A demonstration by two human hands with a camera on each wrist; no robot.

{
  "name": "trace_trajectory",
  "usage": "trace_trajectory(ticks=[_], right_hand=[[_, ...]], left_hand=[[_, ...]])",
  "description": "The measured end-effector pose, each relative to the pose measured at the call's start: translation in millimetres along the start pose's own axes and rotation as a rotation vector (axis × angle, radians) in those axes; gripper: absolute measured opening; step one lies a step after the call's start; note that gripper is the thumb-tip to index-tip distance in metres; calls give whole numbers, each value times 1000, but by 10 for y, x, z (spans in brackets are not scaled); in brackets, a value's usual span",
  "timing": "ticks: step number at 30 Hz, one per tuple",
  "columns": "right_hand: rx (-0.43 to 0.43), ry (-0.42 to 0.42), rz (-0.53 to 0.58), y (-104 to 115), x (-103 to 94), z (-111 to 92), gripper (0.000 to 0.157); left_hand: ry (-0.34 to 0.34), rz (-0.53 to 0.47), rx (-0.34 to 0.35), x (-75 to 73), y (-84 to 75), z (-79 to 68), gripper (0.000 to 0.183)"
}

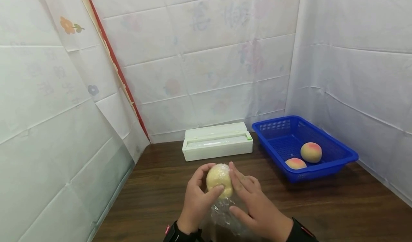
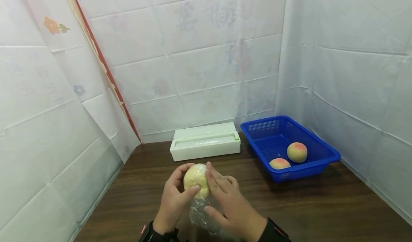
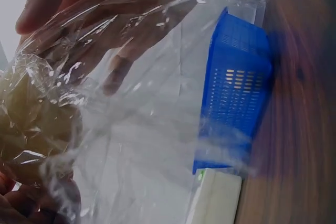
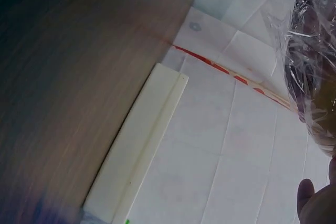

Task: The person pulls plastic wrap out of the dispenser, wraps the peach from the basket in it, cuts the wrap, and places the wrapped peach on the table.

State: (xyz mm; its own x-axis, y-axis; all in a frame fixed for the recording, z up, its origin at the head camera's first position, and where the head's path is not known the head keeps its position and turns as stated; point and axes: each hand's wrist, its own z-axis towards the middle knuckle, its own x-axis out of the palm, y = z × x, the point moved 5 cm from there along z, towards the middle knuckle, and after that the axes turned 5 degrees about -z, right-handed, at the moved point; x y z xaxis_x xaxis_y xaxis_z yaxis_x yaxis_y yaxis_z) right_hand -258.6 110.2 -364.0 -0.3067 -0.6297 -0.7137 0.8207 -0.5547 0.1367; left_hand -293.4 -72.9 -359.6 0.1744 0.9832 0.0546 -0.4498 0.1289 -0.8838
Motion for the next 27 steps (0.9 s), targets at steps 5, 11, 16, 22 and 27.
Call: trace_trajectory(ticks=[5, 11, 16, 22, 27], right_hand=[[43, 8, 46, -14, -10, -17, 84], [-47, -82, 142, -5, -73, -18, 74], [-102, -103, 122, 0, -77, -1, 76], [-134, -108, 86, -19, -90, 20, 85], [-245, -100, 97, 0, -111, 73, 82]], left_hand=[[68, 12, -61, 39, 70, -11, 56], [202, 53, -190, 101, 144, -42, 71], [271, 70, -204, 141, 170, -57, 70], [336, 72, -179, 172, 172, -61, 64], [403, 125, -170, 172, 196, -63, 66]])
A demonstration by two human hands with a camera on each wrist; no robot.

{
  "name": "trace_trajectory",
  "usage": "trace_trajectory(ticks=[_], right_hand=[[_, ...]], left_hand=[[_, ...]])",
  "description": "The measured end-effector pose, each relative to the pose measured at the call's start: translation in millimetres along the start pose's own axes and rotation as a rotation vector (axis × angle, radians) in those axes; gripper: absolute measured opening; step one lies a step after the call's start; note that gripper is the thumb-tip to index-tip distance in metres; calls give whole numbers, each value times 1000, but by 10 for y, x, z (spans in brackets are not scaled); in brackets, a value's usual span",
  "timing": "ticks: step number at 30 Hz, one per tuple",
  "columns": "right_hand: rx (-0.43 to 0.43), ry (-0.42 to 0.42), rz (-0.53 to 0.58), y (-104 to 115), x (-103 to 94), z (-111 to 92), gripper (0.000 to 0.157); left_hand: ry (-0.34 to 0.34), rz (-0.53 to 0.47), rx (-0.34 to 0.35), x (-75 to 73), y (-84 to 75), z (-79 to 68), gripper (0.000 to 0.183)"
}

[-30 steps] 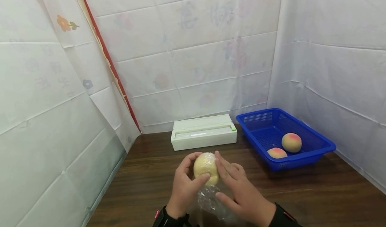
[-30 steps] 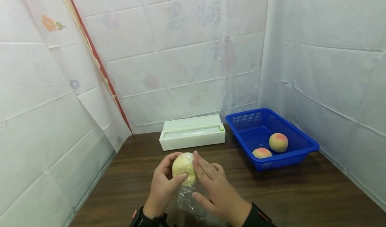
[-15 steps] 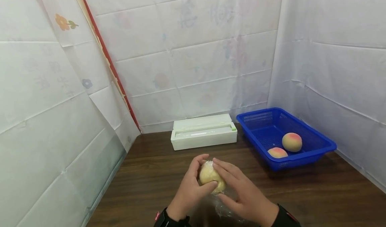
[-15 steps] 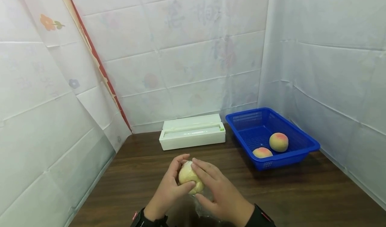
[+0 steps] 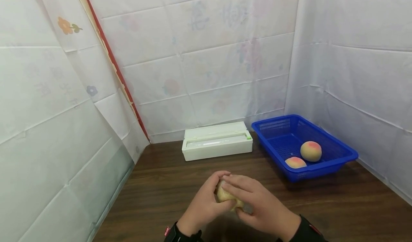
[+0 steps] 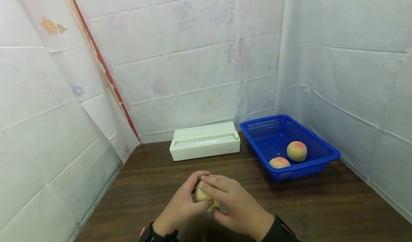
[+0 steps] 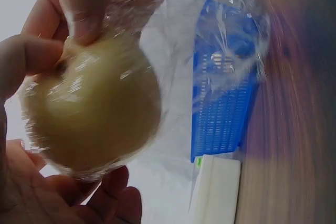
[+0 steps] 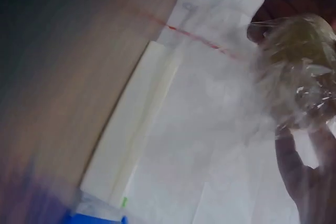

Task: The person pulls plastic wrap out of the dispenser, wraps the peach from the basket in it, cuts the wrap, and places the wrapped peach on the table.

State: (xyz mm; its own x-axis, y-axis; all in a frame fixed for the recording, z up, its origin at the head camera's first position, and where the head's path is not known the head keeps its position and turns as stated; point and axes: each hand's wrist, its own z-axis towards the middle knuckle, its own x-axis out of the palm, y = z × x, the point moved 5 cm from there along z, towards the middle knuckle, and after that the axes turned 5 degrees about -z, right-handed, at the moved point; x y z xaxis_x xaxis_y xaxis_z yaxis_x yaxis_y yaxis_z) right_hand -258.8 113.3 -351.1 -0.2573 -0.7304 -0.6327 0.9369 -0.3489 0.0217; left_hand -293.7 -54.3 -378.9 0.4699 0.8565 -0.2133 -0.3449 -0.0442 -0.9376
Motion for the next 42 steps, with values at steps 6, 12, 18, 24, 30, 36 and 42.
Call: trace_trajectory(ticks=[6, 12, 18, 24, 30, 36, 42], right_hand=[[-105, 189, -99, 39, -27, 131, 80], [-147, 276, -144, 60, -101, 257, 74], [-96, 244, -108, 1, -314, 290, 68], [20, 210, -195, -82, -619, 317, 63], [-9, 195, -198, -89, -613, 328, 65], [-3, 203, -250, -101, -506, 256, 66], [25, 202, -299, -116, -498, 234, 73]], left_hand=[[39, 49, -136, -7, 83, -35, 84], [10, 15, -143, -13, 96, -38, 83], [-52, 141, 21, -61, 14, -23, 62], [-168, 208, 41, -157, -31, -20, 45], [-172, 119, -3, -148, -1, -26, 47], [-164, 119, -3, -101, 27, -35, 57], [-142, 47, -31, -80, 56, -38, 48]])
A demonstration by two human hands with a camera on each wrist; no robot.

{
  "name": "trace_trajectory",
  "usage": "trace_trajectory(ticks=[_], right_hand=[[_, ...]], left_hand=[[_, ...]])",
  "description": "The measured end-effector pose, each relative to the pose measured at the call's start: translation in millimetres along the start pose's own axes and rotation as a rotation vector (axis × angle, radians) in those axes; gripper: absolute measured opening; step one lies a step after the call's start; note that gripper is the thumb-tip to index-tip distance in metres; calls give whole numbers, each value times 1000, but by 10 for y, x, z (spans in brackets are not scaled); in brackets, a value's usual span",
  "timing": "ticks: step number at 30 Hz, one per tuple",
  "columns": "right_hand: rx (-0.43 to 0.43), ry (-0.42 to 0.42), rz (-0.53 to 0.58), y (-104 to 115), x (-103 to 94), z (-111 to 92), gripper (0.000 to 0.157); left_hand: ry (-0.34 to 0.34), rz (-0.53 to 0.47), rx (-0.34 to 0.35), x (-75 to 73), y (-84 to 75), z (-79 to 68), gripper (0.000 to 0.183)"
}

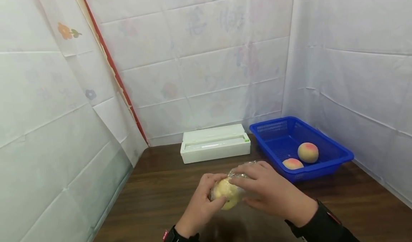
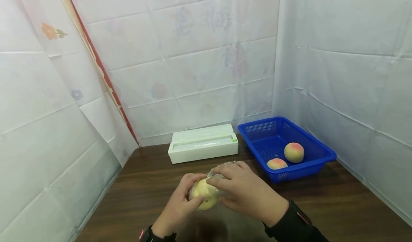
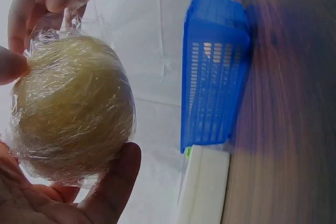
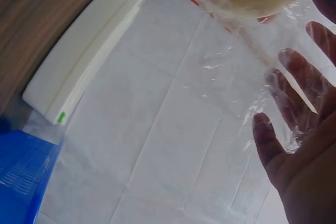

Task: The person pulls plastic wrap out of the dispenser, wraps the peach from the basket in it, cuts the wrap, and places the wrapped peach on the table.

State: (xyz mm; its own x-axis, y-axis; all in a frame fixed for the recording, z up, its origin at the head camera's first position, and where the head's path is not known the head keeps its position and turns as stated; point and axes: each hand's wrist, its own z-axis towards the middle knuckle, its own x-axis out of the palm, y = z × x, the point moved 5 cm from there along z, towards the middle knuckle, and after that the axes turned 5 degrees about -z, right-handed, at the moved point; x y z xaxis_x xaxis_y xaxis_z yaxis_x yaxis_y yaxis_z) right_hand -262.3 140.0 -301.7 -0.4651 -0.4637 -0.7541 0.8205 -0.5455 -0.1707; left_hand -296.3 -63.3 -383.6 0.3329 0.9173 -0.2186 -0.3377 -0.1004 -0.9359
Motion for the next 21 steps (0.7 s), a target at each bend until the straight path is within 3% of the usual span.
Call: trace_trajectory(ticks=[5, 11, 17, 21], right_hand=[[-42, 17, -52, 1, 8, 29, 69], [-147, -59, -62, 0, -3, 111, 49], [-172, -80, -15, 34, -25, 144, 35], [-173, -132, 27, 10, -87, 133, 19]], left_hand=[[85, -150, -43, 54, 21, -15, 46], [160, -263, -31, 127, 31, -34, 46], [94, -215, -63, 117, 0, -42, 67], [55, -186, -28, 59, -59, -45, 57]])
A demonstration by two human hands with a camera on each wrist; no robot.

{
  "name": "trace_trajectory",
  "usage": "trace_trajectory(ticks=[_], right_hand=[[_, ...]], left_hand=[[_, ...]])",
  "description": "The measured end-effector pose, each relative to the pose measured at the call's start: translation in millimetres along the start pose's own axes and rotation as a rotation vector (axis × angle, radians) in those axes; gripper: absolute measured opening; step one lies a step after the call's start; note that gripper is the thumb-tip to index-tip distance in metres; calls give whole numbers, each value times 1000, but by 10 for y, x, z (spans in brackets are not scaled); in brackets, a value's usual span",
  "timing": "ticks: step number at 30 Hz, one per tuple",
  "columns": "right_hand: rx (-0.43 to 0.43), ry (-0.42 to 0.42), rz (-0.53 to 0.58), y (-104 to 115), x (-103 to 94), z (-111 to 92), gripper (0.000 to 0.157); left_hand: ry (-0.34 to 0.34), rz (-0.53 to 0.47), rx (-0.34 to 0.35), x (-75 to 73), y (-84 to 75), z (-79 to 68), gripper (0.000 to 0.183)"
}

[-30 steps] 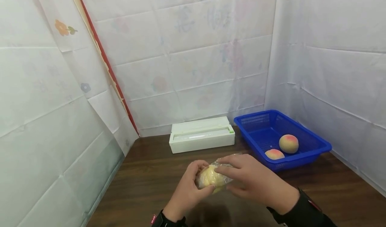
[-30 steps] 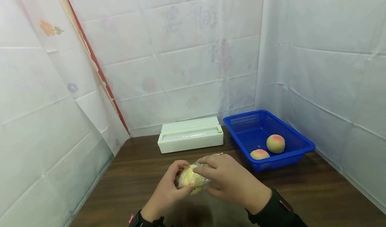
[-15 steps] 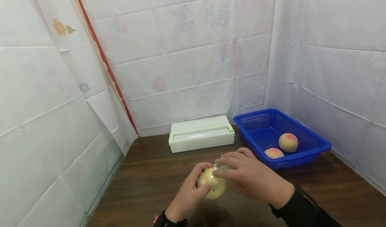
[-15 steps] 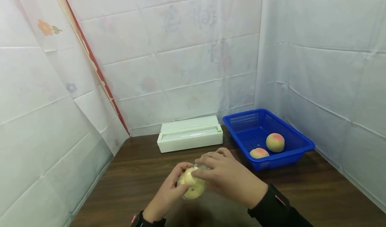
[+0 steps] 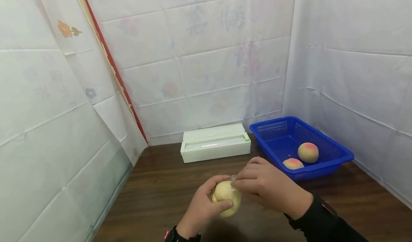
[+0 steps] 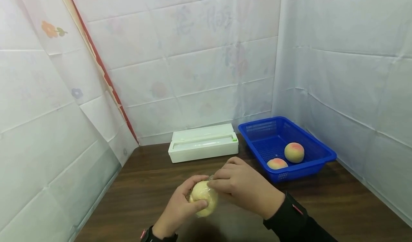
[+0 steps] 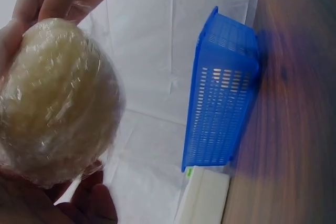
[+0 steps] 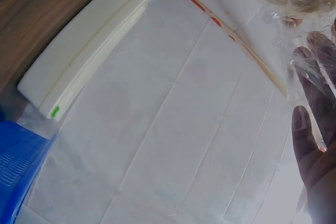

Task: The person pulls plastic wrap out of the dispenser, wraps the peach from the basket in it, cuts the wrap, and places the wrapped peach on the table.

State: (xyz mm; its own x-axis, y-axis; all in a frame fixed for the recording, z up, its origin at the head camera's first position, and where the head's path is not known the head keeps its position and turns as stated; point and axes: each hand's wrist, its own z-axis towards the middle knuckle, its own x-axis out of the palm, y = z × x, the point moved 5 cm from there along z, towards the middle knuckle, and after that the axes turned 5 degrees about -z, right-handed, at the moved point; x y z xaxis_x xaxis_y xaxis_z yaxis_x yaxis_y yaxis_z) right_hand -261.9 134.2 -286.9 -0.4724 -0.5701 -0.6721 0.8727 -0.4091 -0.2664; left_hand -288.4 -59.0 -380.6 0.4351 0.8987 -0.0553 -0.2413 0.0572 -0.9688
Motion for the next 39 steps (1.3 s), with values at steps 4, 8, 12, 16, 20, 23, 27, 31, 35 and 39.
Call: trace_trajectory(ticks=[4, 8, 12, 16, 20, 23, 27, 31, 35, 39], right_hand=[[-9, -72, 11, 0, -52, -36, 16], [-4, -155, 13, 20, -64, -81, 24], [22, -234, 17, 54, -32, -127, 24], [77, -302, 21, 102, 29, -167, 23], [122, -396, 37, 170, 98, -196, 23], [144, -462, 61, 231, 166, -214, 24], [225, -494, 112, 305, 285, -265, 25], [354, -453, 184, 372, 406, -344, 29], [448, -354, 213, 401, 425, -392, 48], [507, -316, 177, 330, 276, -385, 49]], left_hand=[[-29, -22, 62, -39, -46, 2, 49], [-48, -62, 101, -59, -62, 6, 47], [-42, -110, 125, -50, -70, 13, 50], [-47, -144, 154, -45, -80, 9, 57], [-74, -197, 203, -57, -101, -3, 56], [-93, -231, 231, -65, -121, -8, 53], [-113, -239, 254, -76, -141, -21, 50], [-131, -229, 270, -83, -142, -27, 48], [-132, -197, 245, -90, -109, -28, 48], [-110, -68, 169, -81, -62, -41, 63]])
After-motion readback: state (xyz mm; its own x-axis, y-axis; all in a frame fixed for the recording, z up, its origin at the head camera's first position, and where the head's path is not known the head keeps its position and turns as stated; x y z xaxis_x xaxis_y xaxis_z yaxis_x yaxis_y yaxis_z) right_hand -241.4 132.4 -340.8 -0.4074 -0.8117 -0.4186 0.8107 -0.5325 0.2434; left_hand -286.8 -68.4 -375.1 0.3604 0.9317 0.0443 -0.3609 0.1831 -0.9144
